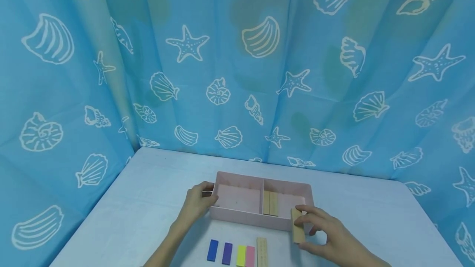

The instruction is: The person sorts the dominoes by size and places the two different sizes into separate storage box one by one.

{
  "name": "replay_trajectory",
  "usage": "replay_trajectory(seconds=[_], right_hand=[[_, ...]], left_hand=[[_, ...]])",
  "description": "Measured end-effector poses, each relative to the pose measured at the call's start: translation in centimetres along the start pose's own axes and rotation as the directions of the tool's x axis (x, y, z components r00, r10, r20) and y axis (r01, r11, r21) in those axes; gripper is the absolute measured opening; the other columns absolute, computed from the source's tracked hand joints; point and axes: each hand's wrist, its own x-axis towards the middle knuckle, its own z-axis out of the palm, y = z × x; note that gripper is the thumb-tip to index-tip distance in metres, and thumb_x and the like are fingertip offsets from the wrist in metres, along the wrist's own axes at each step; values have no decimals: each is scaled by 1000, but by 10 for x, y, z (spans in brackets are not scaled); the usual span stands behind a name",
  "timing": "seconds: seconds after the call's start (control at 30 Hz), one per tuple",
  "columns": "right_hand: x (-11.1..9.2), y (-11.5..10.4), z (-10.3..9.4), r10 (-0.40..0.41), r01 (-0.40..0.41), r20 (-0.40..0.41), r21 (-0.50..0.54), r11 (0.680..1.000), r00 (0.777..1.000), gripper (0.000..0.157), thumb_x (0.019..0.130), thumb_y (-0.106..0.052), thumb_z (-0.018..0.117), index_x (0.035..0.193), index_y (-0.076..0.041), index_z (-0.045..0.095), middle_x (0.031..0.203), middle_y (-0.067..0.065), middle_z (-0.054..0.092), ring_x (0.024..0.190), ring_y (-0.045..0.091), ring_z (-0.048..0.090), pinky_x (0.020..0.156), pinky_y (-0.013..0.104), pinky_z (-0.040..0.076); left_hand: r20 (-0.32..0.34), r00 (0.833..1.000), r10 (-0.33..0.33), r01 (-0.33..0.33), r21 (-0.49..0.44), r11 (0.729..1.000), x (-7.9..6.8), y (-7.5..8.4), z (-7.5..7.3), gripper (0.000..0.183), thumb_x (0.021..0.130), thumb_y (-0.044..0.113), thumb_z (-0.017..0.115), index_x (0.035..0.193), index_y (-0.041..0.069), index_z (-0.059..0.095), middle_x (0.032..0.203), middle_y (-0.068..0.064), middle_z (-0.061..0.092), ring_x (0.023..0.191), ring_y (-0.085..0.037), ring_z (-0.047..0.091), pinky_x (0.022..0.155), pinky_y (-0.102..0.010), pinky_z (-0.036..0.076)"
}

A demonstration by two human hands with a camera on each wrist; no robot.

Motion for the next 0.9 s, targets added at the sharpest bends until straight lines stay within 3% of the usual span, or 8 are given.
replay_trajectory(seconds=[0.23, 0.43, 0.63, 0.9], right_hand=[[16, 6, -7, -101, 95, -93, -68, 993, 990, 34, 84, -31, 80, 114, -26, 64, 137, 13, 55, 109, 15, 60, 68, 29, 58], [33, 13, -10, -58, 53, -77, -67, 996, 995, 34, 84, -29, 81, 114, -24, 64, 139, 11, 53, 106, 16, 60, 74, 30, 58], [48, 19, -5, -32, 32, -77, -3, 999, 997, 36, 83, -24, 82, 114, -18, 65, 145, 16, 48, 116, 28, 58, 80, 34, 58], [65, 25, 5, 2, 0, -55, 41, 999, 999, 35, 82, -20, 82, 113, -15, 66, 145, 17, 48, 122, 37, 53, 84, 30, 57]], left_hand=[[-2, 1000, 9, -9, -1, 1000, 0, 1, 0, 37, 89, 6, 69, 123, -8, 61, 117, -25, 65, 108, -41, 64, 87, -49, 55], [-6, 1000, 0, 0, 1, 1000, 1, 1, 1, 37, 89, 6, 69, 122, -8, 61, 118, -25, 65, 108, -41, 64, 88, -49, 55], [-6, 1000, -12, 12, 3, 1000, 0, 1, 1, 37, 89, 6, 69, 123, -7, 61, 118, -25, 65, 109, -41, 64, 88, -49, 55], [-7, 1000, -11, 11, 1, 1000, 0, 4, 1, 37, 89, 6, 69, 123, -8, 61, 118, -25, 65, 109, -41, 64, 88, -49, 55]])
